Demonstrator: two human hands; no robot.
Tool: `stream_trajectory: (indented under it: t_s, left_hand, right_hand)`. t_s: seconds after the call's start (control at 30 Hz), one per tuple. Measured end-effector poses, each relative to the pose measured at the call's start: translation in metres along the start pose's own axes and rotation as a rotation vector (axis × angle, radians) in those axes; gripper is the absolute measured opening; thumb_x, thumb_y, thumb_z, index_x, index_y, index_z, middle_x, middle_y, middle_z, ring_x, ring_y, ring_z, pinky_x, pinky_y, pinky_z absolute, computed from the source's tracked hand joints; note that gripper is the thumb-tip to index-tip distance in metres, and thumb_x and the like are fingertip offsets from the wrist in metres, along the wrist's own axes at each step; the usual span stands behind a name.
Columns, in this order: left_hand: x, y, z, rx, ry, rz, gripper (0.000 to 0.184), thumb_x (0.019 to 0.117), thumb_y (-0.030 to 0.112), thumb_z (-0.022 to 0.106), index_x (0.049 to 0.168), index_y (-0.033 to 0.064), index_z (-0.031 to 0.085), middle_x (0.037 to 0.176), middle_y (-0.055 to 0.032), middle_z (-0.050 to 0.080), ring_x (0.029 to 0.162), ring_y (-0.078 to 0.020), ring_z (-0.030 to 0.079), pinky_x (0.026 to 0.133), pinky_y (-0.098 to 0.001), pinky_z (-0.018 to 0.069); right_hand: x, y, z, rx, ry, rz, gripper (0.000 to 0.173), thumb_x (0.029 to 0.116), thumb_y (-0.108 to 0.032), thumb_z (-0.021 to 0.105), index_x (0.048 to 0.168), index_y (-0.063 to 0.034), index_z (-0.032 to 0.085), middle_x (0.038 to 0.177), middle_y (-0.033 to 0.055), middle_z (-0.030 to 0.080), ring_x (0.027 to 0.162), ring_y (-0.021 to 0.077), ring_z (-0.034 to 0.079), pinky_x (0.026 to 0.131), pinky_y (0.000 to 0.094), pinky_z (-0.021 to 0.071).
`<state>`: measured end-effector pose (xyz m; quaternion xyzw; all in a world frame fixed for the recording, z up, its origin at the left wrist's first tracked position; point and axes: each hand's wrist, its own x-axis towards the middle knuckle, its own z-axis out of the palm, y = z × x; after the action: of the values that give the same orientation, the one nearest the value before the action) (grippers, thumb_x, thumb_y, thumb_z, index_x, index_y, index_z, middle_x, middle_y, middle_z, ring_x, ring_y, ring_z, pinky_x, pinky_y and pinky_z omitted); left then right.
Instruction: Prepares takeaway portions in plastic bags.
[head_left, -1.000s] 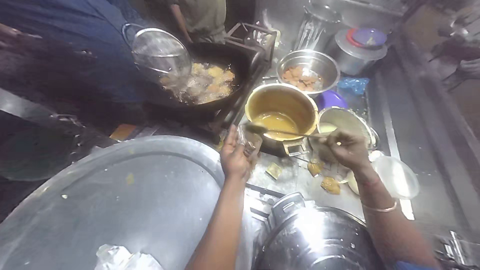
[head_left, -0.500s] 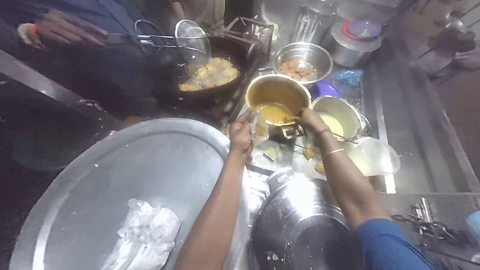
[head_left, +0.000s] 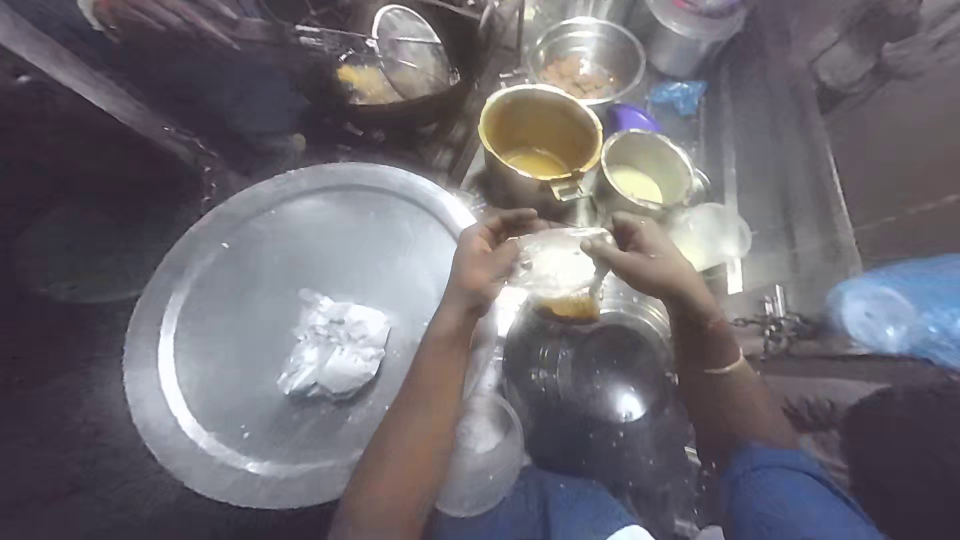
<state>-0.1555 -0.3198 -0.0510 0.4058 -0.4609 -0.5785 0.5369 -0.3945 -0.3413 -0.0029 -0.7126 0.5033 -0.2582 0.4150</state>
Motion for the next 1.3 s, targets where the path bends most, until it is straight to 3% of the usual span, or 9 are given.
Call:
stream_trajectory:
  t_s: [0.4, 0.53, 0.63, 0.7, 0.83, 1.0, 1.1, 1.2, 1.3]
  left_hand:
    - [-0.074, -0.027, 0.027, 0.183, -0.099, 0.128, 0.027, 0.0852, -0.004, 0.072, 0.111, -0.0039, 0.067, 0.105, -0.0101, 0.072, 0.091, -0.0120, 0.071, 0.084, -0.0292, 0.0606]
    - [-0.087, -0.069, 0.004, 0.008, -0.179, 0.263, 0.090, 0.0769, 0.022, 0.085, 0.148, -0.0070, 0.039, 0.148, -0.0184, 0.050, 0.133, -0.0211, 0.053, 0.111, -0.0348, 0.0460]
    - [-0.124, -0.086, 0.004, 0.436, -0.331, -0.067, 0.130, 0.0586, 0.039, 0.096, 0.159, -0.0015, 0.024, 0.160, -0.0203, 0.036, 0.144, -0.0269, 0.042, 0.117, -0.0422, 0.0395]
    - [-0.128, -0.050, 0.036, 0.777, -0.547, -0.491, 0.106, 0.0734, 0.028, 0.092, 0.155, -0.0003, 0.031, 0.157, -0.0166, 0.042, 0.145, -0.0271, 0.041, 0.119, -0.0474, 0.0338]
    - [-0.128, -0.081, 0.041, 0.430, -0.532, 0.046, 0.050, 0.0780, 0.021, 0.084, 0.117, -0.0052, 0.066, 0.105, -0.0138, 0.071, 0.098, -0.0146, 0.067, 0.092, -0.0329, 0.0536]
    - [-0.136, -0.021, 0.050, 0.351, -0.803, 0.113, 0.021, 0.0966, 0.019, 0.068, 0.090, -0.0011, 0.069, 0.077, -0.0052, 0.069, 0.071, -0.0113, 0.065, 0.071, -0.0345, 0.0555]
    - [-0.152, 0.025, 0.069, 0.704, -0.780, 0.024, 0.033, 0.1023, 0.033, 0.060, 0.094, 0.0024, 0.070, 0.087, -0.0123, 0.070, 0.088, -0.0277, 0.067, 0.087, -0.0564, 0.0473]
    - [-0.154, 0.050, 0.098, 0.698, -0.696, -0.090, 0.031, 0.1050, 0.029, 0.055, 0.101, 0.0008, 0.069, 0.099, -0.0160, 0.069, 0.099, -0.0318, 0.065, 0.088, -0.0583, 0.0460]
    - [-0.139, 0.049, 0.110, 0.658, -0.512, -0.182, 0.032, 0.1054, 0.029, 0.054, 0.109, 0.0003, 0.068, 0.109, -0.0187, 0.068, 0.107, -0.0343, 0.063, 0.091, -0.0623, 0.0443]
  right_hand:
    - [-0.157, -0.008, 0.056, 0.069, 0.352, 0.153, 0.025, 0.0808, -0.009, 0.077, 0.099, -0.0150, 0.061, 0.076, -0.0081, 0.059, 0.059, -0.0004, 0.056, 0.055, 0.0192, 0.0524]
    - [-0.171, -0.023, 0.071, 0.254, 0.363, 0.253, 0.024, 0.0918, -0.003, 0.070, 0.113, -0.0095, 0.059, 0.079, -0.0035, 0.063, 0.057, 0.0053, 0.062, 0.055, 0.0242, 0.0597]
    - [-0.165, -0.043, 0.077, 0.423, 0.346, 0.241, 0.019, 0.0946, 0.000, 0.061, 0.114, -0.0023, 0.062, 0.077, -0.0019, 0.069, 0.062, 0.0112, 0.070, 0.062, 0.0332, 0.0654]
    - [-0.167, -0.055, 0.084, 0.446, 0.220, 0.198, 0.024, 0.0924, 0.002, 0.063, 0.117, -0.0003, 0.063, 0.084, 0.0008, 0.070, 0.069, 0.0125, 0.071, 0.067, 0.0347, 0.0661]
    - [-0.179, -0.075, 0.066, 0.013, -0.046, -0.116, 0.052, 0.0817, -0.004, 0.074, 0.132, 0.0008, 0.060, 0.108, 0.0077, 0.070, 0.087, 0.0089, 0.070, 0.078, 0.0277, 0.0627]
    - [-0.234, -0.059, 0.008, -0.771, 0.270, -0.175, 0.037, 0.0992, -0.012, 0.062, 0.136, -0.0055, 0.064, 0.111, 0.0196, 0.070, 0.095, 0.0287, 0.069, 0.089, 0.0439, 0.0558]
    - [-0.232, 0.008, 0.024, -0.687, 0.413, -0.070, 0.028, 0.1000, -0.005, 0.052, 0.120, 0.0038, 0.069, 0.114, 0.0271, 0.066, 0.103, 0.0357, 0.065, 0.096, 0.0466, 0.0519]
    - [-0.230, 0.068, 0.097, -0.232, 0.527, 0.194, 0.028, 0.1030, -0.001, 0.046, 0.122, 0.0153, 0.059, 0.117, 0.0251, 0.065, 0.106, 0.0207, 0.064, 0.096, 0.0276, 0.0512]
    - [-0.205, 0.023, 0.181, 0.168, 0.466, 0.687, 0.029, 0.0965, 0.003, 0.062, 0.123, 0.0138, 0.059, 0.117, 0.0235, 0.065, 0.106, 0.0225, 0.062, 0.098, 0.0364, 0.0499]
